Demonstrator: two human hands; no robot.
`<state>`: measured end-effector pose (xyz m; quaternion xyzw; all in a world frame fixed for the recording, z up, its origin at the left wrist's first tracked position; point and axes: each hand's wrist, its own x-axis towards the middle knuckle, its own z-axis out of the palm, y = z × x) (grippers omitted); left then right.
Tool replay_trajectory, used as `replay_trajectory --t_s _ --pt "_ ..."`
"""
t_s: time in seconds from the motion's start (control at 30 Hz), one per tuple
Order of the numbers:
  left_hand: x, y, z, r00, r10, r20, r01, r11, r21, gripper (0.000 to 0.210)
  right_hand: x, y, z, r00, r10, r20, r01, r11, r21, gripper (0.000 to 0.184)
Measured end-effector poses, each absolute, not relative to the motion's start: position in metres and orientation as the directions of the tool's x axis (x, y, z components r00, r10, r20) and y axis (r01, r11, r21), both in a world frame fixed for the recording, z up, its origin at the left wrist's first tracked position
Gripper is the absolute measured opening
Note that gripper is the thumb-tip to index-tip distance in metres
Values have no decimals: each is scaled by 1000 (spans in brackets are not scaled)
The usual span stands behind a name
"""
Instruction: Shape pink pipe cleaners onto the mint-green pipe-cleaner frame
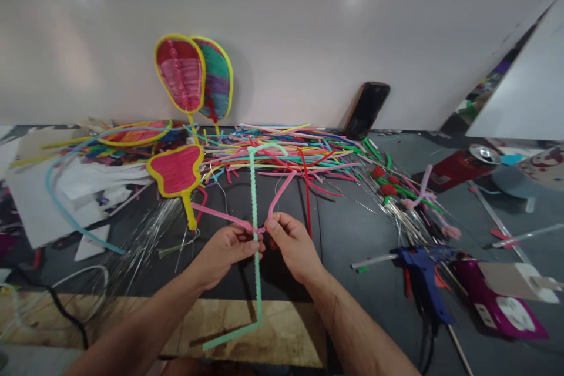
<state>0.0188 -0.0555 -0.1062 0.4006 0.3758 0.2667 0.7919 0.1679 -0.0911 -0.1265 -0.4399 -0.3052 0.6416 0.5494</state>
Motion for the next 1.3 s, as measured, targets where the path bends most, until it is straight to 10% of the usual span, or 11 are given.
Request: replay_trajectory --t_s 0.37,0.6,0.83,0.97,1.3 --pt "19 -54 -108 425 832 -356 -88 430 899 21 173 -90 -114 399 917 -6 -179 71 -981 37" --pt "20 -57 -106 441 794 -419 -98 506 857 29 173 -96 -109 199 958 209 247 157 -956 6" --pt "18 -55 -99 468 744 -478 -260 632 730 21 175 -96 -112 77 868 490 351 436 -829 15" --pt "15 -53 -97 521 706 -480 -306 679 667 18 172 -99 -114 96 876 473 247 440 -863 16" --pt "12 -53 -97 680 595 -428 -258 741 620 16 161 -98 -127 86 988 -131 -479 -75 -875 16"
